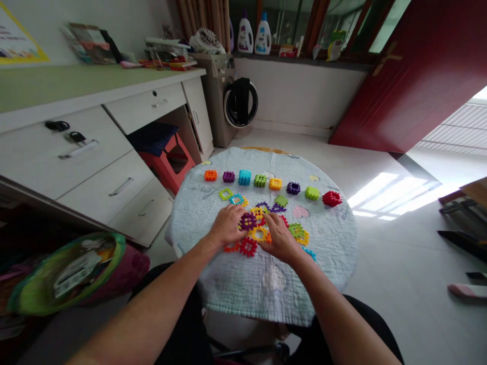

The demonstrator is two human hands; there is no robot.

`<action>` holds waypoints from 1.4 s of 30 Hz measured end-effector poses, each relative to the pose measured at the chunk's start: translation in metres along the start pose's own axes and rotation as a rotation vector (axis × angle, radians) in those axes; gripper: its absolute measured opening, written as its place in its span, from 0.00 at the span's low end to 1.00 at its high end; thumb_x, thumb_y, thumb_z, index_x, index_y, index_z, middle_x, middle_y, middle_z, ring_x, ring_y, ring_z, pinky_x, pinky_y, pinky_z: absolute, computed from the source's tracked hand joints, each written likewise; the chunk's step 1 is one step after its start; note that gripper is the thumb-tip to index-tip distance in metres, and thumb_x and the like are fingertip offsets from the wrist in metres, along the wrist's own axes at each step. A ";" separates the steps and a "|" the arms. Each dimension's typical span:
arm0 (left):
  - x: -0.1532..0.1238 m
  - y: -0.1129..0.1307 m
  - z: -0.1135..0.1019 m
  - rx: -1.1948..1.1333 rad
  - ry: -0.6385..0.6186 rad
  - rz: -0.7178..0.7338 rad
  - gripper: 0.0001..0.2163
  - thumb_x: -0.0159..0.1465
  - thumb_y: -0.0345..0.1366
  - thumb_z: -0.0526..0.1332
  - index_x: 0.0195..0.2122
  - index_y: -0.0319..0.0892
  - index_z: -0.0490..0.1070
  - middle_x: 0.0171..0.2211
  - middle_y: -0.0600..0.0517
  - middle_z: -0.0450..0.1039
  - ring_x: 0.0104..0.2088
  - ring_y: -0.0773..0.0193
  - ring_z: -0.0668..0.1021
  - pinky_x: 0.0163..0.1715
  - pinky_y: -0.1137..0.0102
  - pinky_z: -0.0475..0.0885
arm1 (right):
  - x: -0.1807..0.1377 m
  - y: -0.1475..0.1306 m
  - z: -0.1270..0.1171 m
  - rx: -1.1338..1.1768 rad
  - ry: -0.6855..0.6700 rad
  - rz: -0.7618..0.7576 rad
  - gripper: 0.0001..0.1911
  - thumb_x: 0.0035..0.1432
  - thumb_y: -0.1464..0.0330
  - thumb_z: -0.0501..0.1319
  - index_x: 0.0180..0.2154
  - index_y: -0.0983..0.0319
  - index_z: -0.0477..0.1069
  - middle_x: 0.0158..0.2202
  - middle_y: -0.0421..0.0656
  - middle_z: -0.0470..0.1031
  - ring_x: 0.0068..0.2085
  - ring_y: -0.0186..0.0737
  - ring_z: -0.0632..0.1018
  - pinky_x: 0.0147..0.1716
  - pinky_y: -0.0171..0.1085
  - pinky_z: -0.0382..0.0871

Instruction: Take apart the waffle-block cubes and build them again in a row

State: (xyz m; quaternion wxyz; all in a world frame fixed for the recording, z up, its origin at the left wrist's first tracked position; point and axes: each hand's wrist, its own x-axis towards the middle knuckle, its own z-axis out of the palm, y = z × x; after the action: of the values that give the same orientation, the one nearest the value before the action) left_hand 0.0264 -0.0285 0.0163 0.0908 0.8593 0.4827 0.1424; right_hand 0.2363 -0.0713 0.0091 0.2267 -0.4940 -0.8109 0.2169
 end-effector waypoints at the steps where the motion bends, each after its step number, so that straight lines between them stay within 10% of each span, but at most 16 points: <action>1: 0.008 -0.015 -0.006 0.042 0.021 -0.031 0.21 0.51 0.40 0.64 0.46 0.41 0.71 0.45 0.46 0.72 0.46 0.53 0.72 0.49 0.61 0.66 | 0.000 0.002 -0.002 0.004 0.007 0.020 0.36 0.50 0.69 0.64 0.60 0.63 0.54 0.56 0.53 0.59 0.58 0.50 0.63 0.57 0.50 0.61; 8: 0.089 -0.134 -0.034 0.254 -0.009 -0.174 0.25 0.48 0.40 0.64 0.48 0.40 0.72 0.44 0.44 0.71 0.46 0.51 0.72 0.50 0.62 0.65 | 0.000 0.005 -0.008 0.040 -0.021 0.067 0.33 0.51 0.70 0.62 0.58 0.61 0.57 0.56 0.51 0.59 0.57 0.48 0.66 0.57 0.49 0.63; 13: 0.137 -0.174 -0.031 0.309 -0.151 -0.224 0.25 0.45 0.41 0.65 0.46 0.42 0.74 0.43 0.47 0.73 0.45 0.53 0.73 0.48 0.66 0.66 | -0.001 0.004 -0.008 0.056 -0.029 0.080 0.30 0.51 0.72 0.60 0.57 0.61 0.58 0.55 0.50 0.59 0.56 0.46 0.67 0.57 0.47 0.63; 42: 0.182 -0.190 -0.015 0.181 -0.357 -0.264 0.23 0.39 0.34 0.66 0.40 0.42 0.75 0.42 0.46 0.77 0.41 0.51 0.77 0.41 0.66 0.71 | -0.002 0.005 -0.006 0.048 -0.116 0.198 0.28 0.54 0.72 0.59 0.57 0.59 0.59 0.58 0.51 0.59 0.57 0.45 0.67 0.58 0.45 0.63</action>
State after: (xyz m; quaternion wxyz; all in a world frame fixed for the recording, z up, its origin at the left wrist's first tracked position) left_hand -0.0417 0.2255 0.0032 0.1150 0.8048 0.5782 -0.0686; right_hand 0.2443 -0.0700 0.0107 0.1685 -0.5525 -0.7646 0.2858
